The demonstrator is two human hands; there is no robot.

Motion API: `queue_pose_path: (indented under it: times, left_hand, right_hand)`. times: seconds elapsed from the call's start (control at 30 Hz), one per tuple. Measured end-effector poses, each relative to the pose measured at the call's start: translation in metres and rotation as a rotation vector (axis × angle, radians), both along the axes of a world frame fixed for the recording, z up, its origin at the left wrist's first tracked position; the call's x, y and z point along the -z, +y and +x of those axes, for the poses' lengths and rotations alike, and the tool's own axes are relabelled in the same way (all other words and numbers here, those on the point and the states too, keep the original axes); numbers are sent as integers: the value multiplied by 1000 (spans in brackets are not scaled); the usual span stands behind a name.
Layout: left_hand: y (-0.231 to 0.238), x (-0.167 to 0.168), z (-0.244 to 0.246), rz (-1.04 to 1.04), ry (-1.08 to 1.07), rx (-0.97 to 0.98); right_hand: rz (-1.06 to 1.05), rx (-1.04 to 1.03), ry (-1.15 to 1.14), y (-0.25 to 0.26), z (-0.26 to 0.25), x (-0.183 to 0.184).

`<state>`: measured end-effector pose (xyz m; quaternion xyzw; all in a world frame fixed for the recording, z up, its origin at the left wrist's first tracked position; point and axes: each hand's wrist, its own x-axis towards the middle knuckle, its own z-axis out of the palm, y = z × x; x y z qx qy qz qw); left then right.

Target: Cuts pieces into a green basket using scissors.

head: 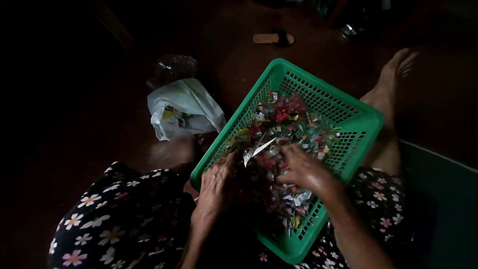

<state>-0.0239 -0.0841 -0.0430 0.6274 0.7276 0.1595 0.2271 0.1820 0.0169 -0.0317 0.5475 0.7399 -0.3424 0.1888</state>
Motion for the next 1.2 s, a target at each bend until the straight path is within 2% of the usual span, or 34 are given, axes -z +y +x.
queue_pose_path:
  times: [0.07,0.1,0.17,0.23,0.4,0.5,0.6,0.77,0.93,1.0,1.07,1.13,1.2]
  left_hand:
    - [0,-2,1,-32,-15,18]
    - [-1,-2,0,-28,-18,20]
    - [-3,1,-2,8,-23,25]
    - [-5,2,-2,26,-40,50]
    - [0,12,16,54,-126,139]
    - [2,24,23,213,-51,94]
    - [1,24,21,274,-3,18]
    - [0,12,11,174,-82,35]
    - [4,22,14,23,-196,156]
    - [6,26,24,87,-176,130]
    - [6,27,27,197,-106,61]
    - [5,23,21,223,-52,20]
    - [3,12,10,135,-41,8]
  right_hand:
    - [21,-94,106,-8,-17,8]
    - [50,-66,209,-6,-18,10]
    - [67,102,421,3,-11,8]
    - [57,269,519,9,-3,4]
    - [-19,357,676,2,-4,14]
    - [-64,429,645,3,-10,13]
    - [-52,413,593,12,-8,14]
    - [37,451,641,15,-2,13]
    - [-25,444,761,10,-3,11]
    - [-53,431,770,7,-6,14]
    - [-64,422,669,8,-8,13]
    - [24,378,535,12,-4,8]
    - [269,277,394,16,6,1]
